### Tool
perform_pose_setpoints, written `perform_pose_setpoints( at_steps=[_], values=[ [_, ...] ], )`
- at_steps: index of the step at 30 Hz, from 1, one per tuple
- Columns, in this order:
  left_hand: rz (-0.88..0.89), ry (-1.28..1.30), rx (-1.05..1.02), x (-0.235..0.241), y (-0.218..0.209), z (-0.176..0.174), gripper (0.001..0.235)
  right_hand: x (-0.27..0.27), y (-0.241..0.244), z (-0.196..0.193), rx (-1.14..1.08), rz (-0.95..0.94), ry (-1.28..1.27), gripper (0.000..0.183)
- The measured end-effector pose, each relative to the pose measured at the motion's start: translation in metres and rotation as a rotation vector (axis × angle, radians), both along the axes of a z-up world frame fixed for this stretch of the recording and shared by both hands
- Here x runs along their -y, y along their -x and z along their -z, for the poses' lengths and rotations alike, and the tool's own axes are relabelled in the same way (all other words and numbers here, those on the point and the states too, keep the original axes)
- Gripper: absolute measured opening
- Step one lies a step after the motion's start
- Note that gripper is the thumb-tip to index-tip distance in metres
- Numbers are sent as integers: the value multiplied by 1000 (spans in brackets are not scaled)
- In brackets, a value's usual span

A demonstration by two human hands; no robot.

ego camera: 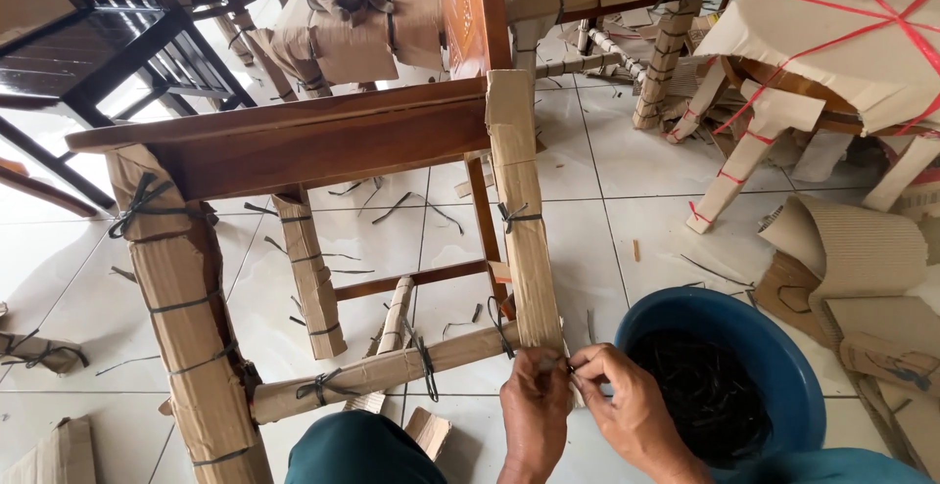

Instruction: The person wraps a wooden chair leg with corrugated cardboard and secures it using black plastic ties. They repeatedly wrap the cardboard around the leg and tie it in place, working on one leg at a time.

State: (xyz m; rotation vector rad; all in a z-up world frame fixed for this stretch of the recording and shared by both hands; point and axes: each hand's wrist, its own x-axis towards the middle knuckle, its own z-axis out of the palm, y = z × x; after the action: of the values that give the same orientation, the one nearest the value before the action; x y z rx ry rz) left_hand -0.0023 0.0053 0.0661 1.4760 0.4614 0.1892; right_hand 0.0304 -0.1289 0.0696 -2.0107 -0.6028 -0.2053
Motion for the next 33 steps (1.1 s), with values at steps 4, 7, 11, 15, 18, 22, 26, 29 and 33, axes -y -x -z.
perform_pose_setpoints(
  at_steps=[4, 7, 11, 15, 18, 22, 26, 29, 33],
  values=[
    [32, 10, -75, -4, 0, -16, 19, -3, 4, 0, 142, -9, 99, 18],
    [65, 5, -75, -6, 0, -18, 20, -3, 5, 2, 104, -11, 174, 22],
    [136, -118, 16, -10, 3, -11, 16, -5, 6, 0, 225, -41, 213, 22],
    [186, -191, 73, -10, 5, -9, 15, -6, 8, 6, 374, 8, 265, 25],
    [203, -317, 72, -6, 8, -8, 25, -5, 9, 8, 381, 13, 309, 22],
    [210, -470, 121, -1, 10, 11, 49, 0, 8, 10, 288, -53, 429, 23],
    [196, -523, 218, 2, 12, 25, 50, 5, 0, 9, 221, -78, 495, 21],
    [191, -501, 143, -1, 12, 19, 42, 6, -4, -3, 99, -185, 415, 22],
    [186, -706, 294, -8, 16, 8, 29, 6, -8, -3, -113, -207, 290, 14]
  ],
)
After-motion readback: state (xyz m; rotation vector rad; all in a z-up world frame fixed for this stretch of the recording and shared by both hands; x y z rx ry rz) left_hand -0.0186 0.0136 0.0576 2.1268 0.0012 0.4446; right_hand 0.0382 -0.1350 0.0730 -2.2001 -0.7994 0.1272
